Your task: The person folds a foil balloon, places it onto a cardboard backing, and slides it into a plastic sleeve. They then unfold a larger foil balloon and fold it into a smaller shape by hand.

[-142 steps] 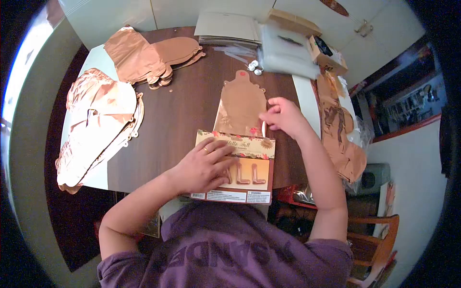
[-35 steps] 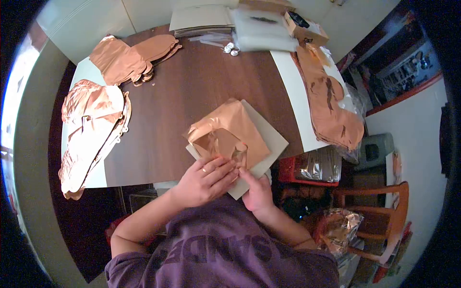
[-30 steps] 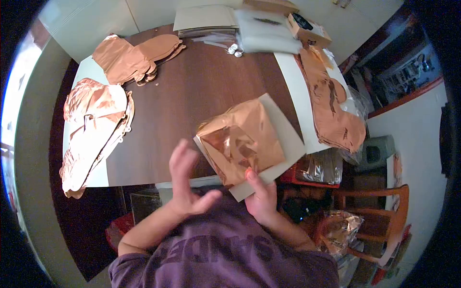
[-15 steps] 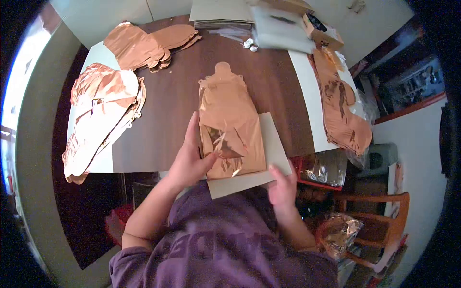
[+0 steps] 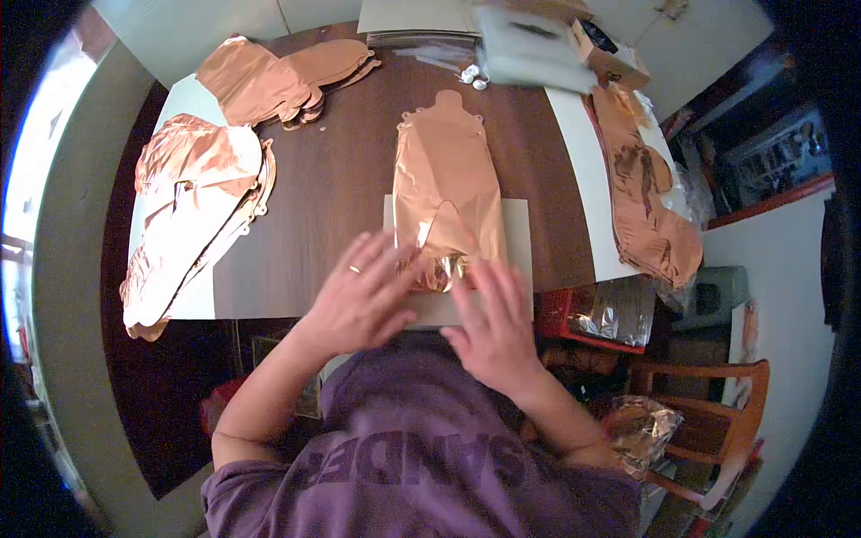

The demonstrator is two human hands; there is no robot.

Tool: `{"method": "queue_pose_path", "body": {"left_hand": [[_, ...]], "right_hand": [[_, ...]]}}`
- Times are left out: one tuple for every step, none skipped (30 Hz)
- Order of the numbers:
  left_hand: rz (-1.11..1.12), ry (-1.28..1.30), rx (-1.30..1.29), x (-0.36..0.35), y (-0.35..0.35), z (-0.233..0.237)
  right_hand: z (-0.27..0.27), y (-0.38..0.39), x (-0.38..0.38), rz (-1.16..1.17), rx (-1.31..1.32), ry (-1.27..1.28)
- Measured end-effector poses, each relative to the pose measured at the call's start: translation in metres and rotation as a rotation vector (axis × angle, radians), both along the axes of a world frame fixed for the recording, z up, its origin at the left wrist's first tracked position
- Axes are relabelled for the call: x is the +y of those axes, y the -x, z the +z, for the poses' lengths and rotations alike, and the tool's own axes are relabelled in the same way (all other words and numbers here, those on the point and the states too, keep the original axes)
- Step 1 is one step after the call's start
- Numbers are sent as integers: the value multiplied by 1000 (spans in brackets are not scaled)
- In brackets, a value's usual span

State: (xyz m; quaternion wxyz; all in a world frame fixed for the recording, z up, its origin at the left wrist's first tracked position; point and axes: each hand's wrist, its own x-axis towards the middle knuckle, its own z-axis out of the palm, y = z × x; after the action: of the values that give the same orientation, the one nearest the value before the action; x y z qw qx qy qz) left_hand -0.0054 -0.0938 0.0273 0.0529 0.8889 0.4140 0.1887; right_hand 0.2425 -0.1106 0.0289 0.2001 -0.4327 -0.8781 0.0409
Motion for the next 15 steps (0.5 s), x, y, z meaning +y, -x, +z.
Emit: {"method": "queue_pose_path", "body": {"left_hand": [[-31, 36, 23, 0, -2, -4], [-63, 71, 47, 0, -3, -7], [-95, 108, 70, 0, -4, -9], [-99, 118, 164, 1, -1, -9], [-108, 121, 188, 1, 3, -9], [-115, 125, 212, 1, 5, -9], [-122, 133, 234, 0, 7, -10], [-126, 142, 238, -1, 8, -9], [-133, 147, 243, 1, 9, -7], [-142, 150, 246, 3, 10, -5], [-155, 159, 241, 4, 11, -5], [-169, 169, 235, 5, 12, -4], [-182, 178, 229, 7, 13, -4], [-186, 174, 234, 7, 13, -4], [-190, 169, 240, 6, 14, -5]], "right_hand": [[-1, 10, 2, 19, -36, 47], [-2, 16, 3, 38, -73, 93], [-7, 17, 3, 20, -107, 119], [-15, 17, 3, 2, -141, 145], [-20, 18, 3, -17, -174, 170], [-20, 18, 1, -32, -167, 171], [-21, 17, -2, -43, -162, 176], [-21, 17, -5, -56, -155, 182], [-20, 17, -6, -65, -156, 186], [-20, 18, -7, -76, -159, 187], [-19, 18, -7, -86, -162, 188], [-17, 17, -8, -99, -169, 198], [-15, 16, -8, -112, -176, 208], [-13, 16, -9, -123, -184, 220], [-12, 15, -10, -129, -198, 232]]}}
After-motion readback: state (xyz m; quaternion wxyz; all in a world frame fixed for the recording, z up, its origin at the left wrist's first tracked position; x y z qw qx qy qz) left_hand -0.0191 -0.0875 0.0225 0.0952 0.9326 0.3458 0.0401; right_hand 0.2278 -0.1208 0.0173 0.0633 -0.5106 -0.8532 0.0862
